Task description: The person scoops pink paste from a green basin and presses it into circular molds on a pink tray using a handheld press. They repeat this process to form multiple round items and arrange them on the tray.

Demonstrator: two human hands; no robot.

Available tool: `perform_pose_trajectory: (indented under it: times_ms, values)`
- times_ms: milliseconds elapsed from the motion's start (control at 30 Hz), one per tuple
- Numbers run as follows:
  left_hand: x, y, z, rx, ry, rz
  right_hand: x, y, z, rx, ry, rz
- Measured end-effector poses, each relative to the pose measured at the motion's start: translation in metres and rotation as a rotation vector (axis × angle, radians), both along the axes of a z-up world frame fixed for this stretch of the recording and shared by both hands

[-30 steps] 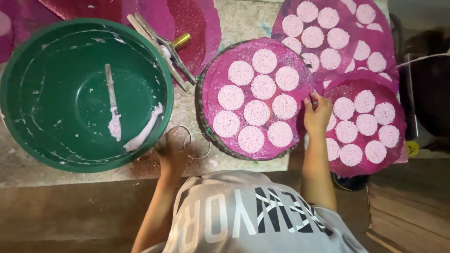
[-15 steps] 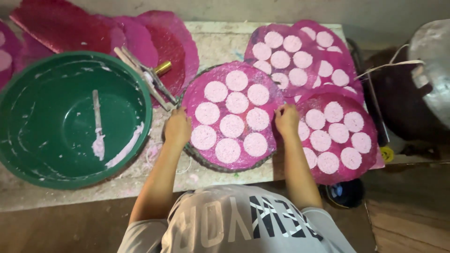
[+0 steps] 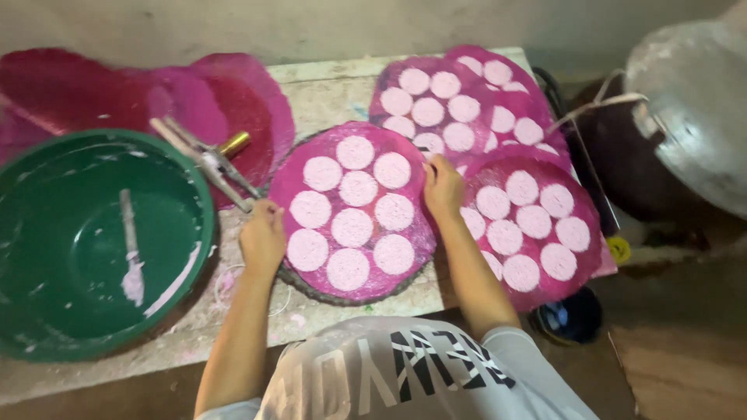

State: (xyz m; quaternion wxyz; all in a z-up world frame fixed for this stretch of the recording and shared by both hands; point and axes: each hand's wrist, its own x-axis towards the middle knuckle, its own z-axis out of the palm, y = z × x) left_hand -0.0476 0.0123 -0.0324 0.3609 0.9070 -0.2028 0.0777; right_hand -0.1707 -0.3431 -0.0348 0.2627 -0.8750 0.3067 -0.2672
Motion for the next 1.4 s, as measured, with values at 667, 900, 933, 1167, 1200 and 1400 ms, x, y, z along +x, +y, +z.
perform_pose_trajectory:
  times_ms: [667, 900, 933, 1167, 1200, 1400]
  values:
    - [-0.08, -0.333, -0.01, -0.027, 0.36, -0.731, -0.267, -0.107, 0.057, -0.219, -0.354, -0.447]
    - [-0.082, -0.37, -0.004, -0.057, 0.184, -0.763, -0.29, -0.127, 0.0, -0.313, -0.256, -0.646]
    - [-0.076, -0.358, 0.004, -0.064, 0.199, -0.719, -0.284, -0.127, -0.003, -0.398, -0.23, -0.656]
    - [-0.038, -0.129, 0.033, -0.322, 0.337, -0.339, -0.135, -0.071, 0.027, -0.108, -0.314, -0.058]
    - [-0.035, -0.084, 0.029, -0.31, 0.359, -0.211, -0.101, -0.054, 0.032, -0.01, -0.314, 0.087]
    - [-0.067, 0.122, -0.019, -0.072, 0.027, 0.236, 0.093, 0.094, 0.029, 0.011, -0.175, 0.73]
